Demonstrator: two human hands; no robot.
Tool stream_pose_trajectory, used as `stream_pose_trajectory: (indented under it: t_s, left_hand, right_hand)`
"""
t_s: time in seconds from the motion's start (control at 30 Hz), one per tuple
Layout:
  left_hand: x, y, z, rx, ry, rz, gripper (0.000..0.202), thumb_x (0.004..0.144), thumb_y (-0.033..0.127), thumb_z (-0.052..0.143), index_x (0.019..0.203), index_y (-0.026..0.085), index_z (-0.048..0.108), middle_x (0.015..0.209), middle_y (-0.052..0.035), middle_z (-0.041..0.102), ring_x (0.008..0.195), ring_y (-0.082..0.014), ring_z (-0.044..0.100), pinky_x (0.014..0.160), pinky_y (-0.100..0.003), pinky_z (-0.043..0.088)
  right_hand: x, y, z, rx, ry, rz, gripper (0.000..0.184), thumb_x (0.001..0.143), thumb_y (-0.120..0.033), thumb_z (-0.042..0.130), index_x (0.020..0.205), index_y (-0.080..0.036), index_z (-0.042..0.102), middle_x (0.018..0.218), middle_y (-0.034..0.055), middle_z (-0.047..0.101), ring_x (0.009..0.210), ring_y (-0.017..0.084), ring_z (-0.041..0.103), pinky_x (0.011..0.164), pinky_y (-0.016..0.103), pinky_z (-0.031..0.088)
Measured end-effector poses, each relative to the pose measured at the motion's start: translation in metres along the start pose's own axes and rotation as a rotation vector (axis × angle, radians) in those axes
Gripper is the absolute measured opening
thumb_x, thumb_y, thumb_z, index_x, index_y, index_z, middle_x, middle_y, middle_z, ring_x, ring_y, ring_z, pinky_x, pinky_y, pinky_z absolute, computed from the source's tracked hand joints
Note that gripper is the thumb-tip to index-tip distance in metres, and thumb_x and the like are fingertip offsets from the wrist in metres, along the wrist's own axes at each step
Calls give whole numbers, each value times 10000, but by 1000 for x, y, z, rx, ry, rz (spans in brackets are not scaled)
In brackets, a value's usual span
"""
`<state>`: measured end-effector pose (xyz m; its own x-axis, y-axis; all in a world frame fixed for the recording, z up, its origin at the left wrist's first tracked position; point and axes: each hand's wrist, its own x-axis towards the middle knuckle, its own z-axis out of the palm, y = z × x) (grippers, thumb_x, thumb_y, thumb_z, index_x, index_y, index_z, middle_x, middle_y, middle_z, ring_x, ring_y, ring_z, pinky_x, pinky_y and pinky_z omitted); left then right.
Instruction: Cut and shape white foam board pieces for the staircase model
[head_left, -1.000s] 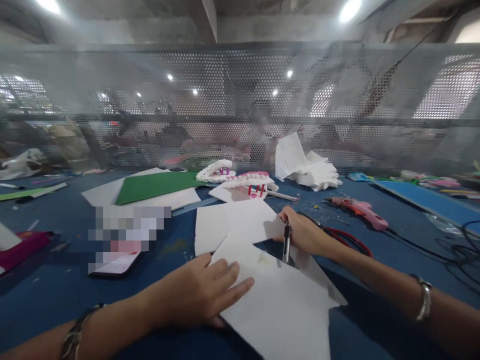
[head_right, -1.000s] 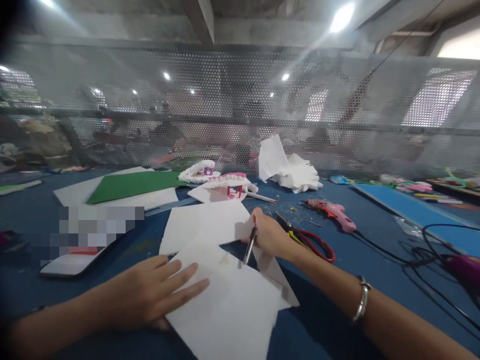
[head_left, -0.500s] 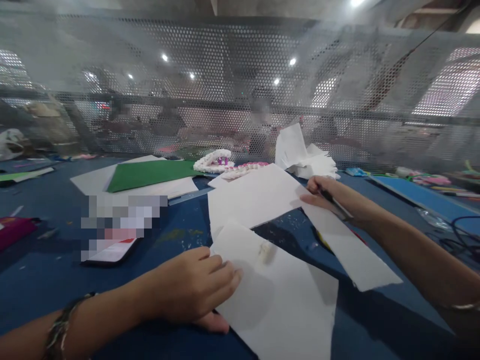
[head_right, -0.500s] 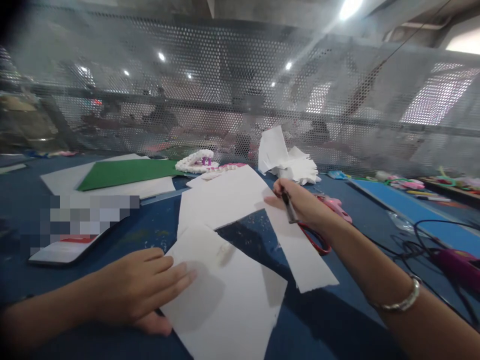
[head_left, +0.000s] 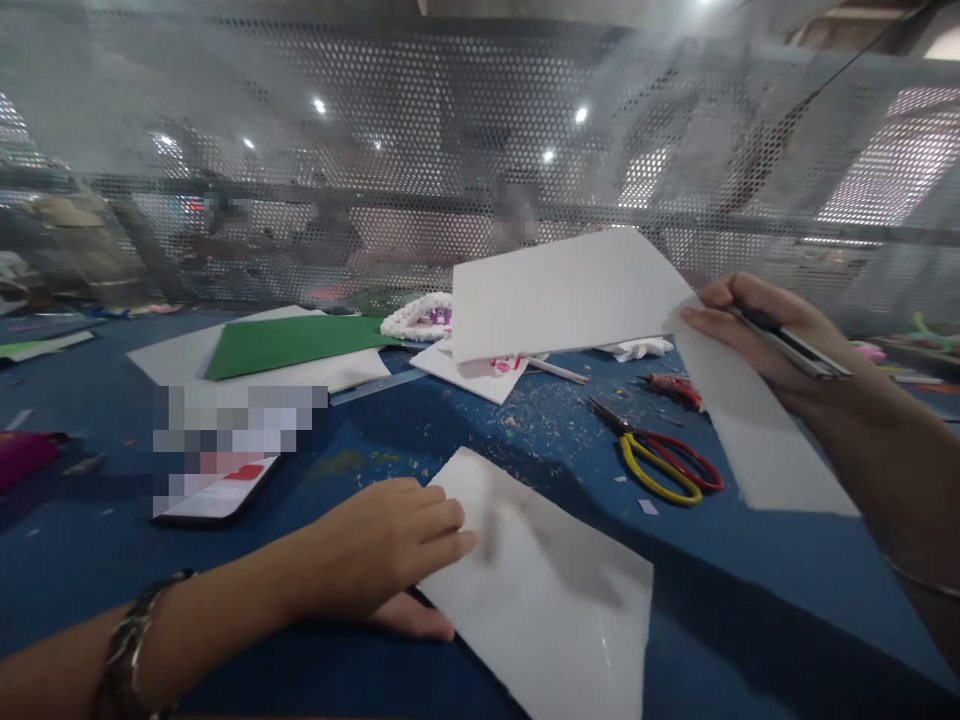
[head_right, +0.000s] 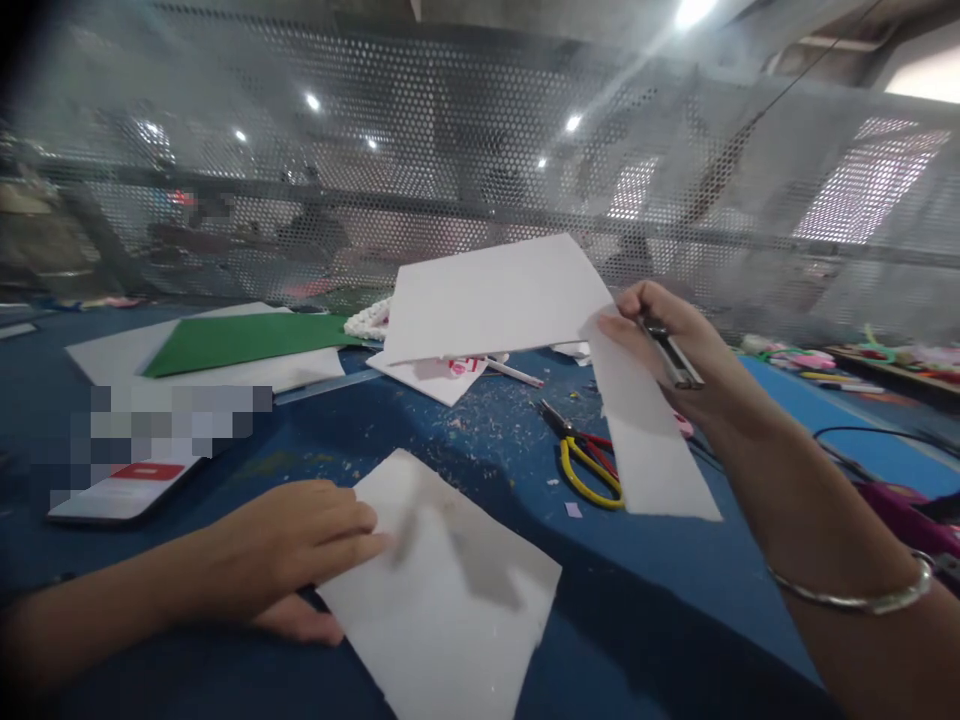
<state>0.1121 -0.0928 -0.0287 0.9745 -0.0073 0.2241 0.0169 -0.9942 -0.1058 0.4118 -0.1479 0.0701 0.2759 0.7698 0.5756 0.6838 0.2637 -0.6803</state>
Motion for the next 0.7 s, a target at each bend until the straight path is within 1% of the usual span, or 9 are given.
stream_pose_trajectory:
  t_s: [0.07, 0.1, 0.17, 0.23, 0.3, 0.37, 0.57, 0.63, 0.7]
  left_hand:
    - [0, -1, 1, -75, -41, -47, 477, 767, 530, 409, 1015, 142, 533, 979, -104, 594, 839, -228, 541, 722, -338, 408]
    - [0, -2, 1, -110, -68, -73, 500, 741, 526, 457, 1075, 159, 506, 1089, -115, 552, 945, -252, 512, 807, -372, 382]
    - [-1, -3, 0, -176, -140, -132, 591, 718, 538, 482, 1202, 206, 408, 1285, -113, 396, 1126, -294, 390, 921, -443, 294]
    - [-2, -5, -1, -238, -206, -186, 649, 719, 567, 455, 1269, 255, 313, 1368, -84, 263, 1206, -302, 284, 954, -473, 251]
    - [-3, -5, -1, -284, -249, -228, 662, 720, 580, 442, 1287, 285, 269, 1386, -56, 214, 1230, -290, 239, 964, -472, 245]
    - [-3, -6, -1, -305, -265, -249, 659, 716, 582, 446, 1284, 294, 277, 1387, -46, 209, 1236, -284, 227, 972, -476, 231]
    - [-4, -5, 0, -346, -255, -273, 654, 707, 572, 470, 1277, 307, 291, 1384, -36, 214, 1235, -272, 232, 981, -457, 225]
    - [-4, -5, -1, -358, -257, -281, 653, 706, 571, 473, 1277, 312, 290, 1384, -34, 214, 1234, -270, 233, 981, -453, 228]
    - [-4, -5, -2, -368, -266, -285, 652, 707, 569, 471, 1278, 318, 282, 1386, -30, 206, 1237, -267, 226, 980, -453, 229]
  right_hand:
    - [7, 3, -1, -11, 24, -3, 208, 718, -217, 540, 616, -216, 359, 540, -53, 368, 376, 42, 304, 300, 177, 204]
    - [10, 4, 0, -1, 33, 3, 205, 716, -196, 538, 610, -215, 364, 532, -54, 373, 375, 41, 314, 301, 174, 211]
    - [17, 9, 1, 68, 50, 39, 204, 705, -160, 537, 598, -212, 371, 515, -57, 381, 368, 40, 339, 302, 169, 225]
    - [23, 15, 5, 150, 64, 80, 200, 694, -150, 536, 598, -213, 373, 517, -56, 409, 375, 48, 390, 306, 163, 249]
    - [28, 20, 9, 211, 60, 105, 186, 684, -163, 542, 617, -218, 377, 538, -48, 462, 405, 71, 464, 315, 164, 291]
    - [33, 24, 13, 235, 55, 119, 184, 676, -185, 547, 634, -224, 372, 540, -42, 500, 429, 101, 515, 316, 171, 317]
    - [62, 28, 31, 271, 122, 184, 246, 702, -153, 523, 595, -223, 314, 431, -65, 475, 363, 99, 490, 292, 166, 304]
    - [76, 28, 40, 274, 119, 206, 274, 731, -104, 481, 569, -214, 291, 433, -64, 473, 365, 85, 483, 313, 167, 327]
    - [91, 28, 50, 273, 86, 217, 256, 754, -56, 450, 583, -200, 325, 468, -61, 488, 401, 77, 495, 357, 169, 366]
